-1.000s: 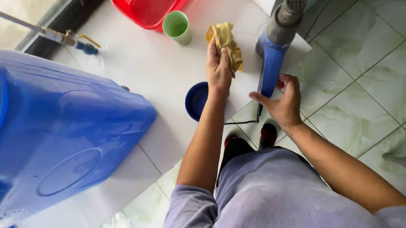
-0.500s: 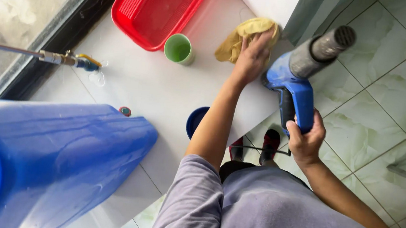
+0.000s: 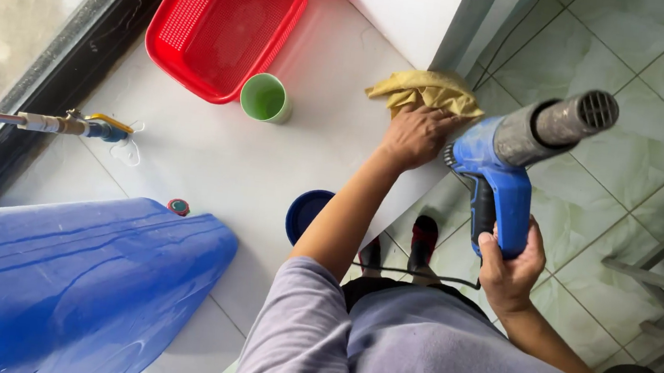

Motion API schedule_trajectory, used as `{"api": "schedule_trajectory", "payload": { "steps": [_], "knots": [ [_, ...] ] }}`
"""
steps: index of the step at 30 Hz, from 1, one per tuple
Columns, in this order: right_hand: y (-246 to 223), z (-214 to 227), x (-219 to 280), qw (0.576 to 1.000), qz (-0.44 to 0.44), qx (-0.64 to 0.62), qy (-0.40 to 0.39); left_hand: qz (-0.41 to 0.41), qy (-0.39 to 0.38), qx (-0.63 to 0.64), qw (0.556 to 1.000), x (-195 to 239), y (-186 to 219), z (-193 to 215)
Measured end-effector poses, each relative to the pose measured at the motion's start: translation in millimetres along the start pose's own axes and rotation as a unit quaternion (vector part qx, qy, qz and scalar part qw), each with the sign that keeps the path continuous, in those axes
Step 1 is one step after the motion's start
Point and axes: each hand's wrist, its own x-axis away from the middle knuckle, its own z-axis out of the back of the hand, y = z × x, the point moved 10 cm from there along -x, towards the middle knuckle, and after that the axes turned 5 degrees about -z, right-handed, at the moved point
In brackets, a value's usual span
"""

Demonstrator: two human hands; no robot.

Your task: The person pours water from a large dispenser into a blue jerrycan, then uses a yellow cloth to wipe a white countertop and a stainless steel sink. The person repeatedly wets the cloth in the sink and wipes the surfaces, moving items like a red basket and a green cup to reach different areas.

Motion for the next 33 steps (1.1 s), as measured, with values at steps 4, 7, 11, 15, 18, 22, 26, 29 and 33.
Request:
{"api": "schedule_trajectory", "payload": {
  "steps": [4, 7, 11, 15, 18, 22, 26, 29, 33],
  "knots": [
    [-0.9, 12.0, 10.7, 1.0, -0.01, 0.004, 0.026, 0.148, -0.056, -0.059, 0.986, -19.2, -17.3, -15.2],
    [-7.9, 7.1, 8.4, 0.999, 0.003, -0.039, 0.0, 0.157, -0.029, -0.046, 0.986, -9.3, -20.7, -19.6],
    [-15.3, 3.6, 7.5, 0.999, 0.006, -0.049, -0.005, 0.159, 0.051, -0.13, 0.977, 24.3, -22.3, -6.5],
    [-15.9, -2.1, 7.9, 0.999, 0.008, -0.037, -0.025, 0.26, 0.011, -0.139, 0.955, 45.1, -38.5, 12.0],
    [-17.8, -2.6, 8.6, 0.999, 0.024, 0.008, -0.031, 0.273, 0.123, -0.132, 0.945, 33.1, -56.2, 43.5],
    [-29.0, -6.4, 7.6, 0.999, 0.024, 0.019, -0.038, 0.272, 0.129, -0.169, 0.938, 7.0, -114.5, 53.6],
    [-18.3, -8.0, 4.9, 0.999, 0.003, 0.013, -0.047, 0.35, 0.124, -0.156, 0.915, 4.4, -169.2, 60.7],
    [-17.1, -8.7, 4.4, 0.998, -0.004, -0.011, -0.056, 0.357, 0.163, -0.173, 0.903, 1.7, -201.4, 69.9],
    [-20.0, -3.3, 5.5, 0.998, -0.001, -0.023, -0.066, 0.35, 0.255, -0.197, 0.88, 4.6, -214.9, 91.7]
  ]
}}
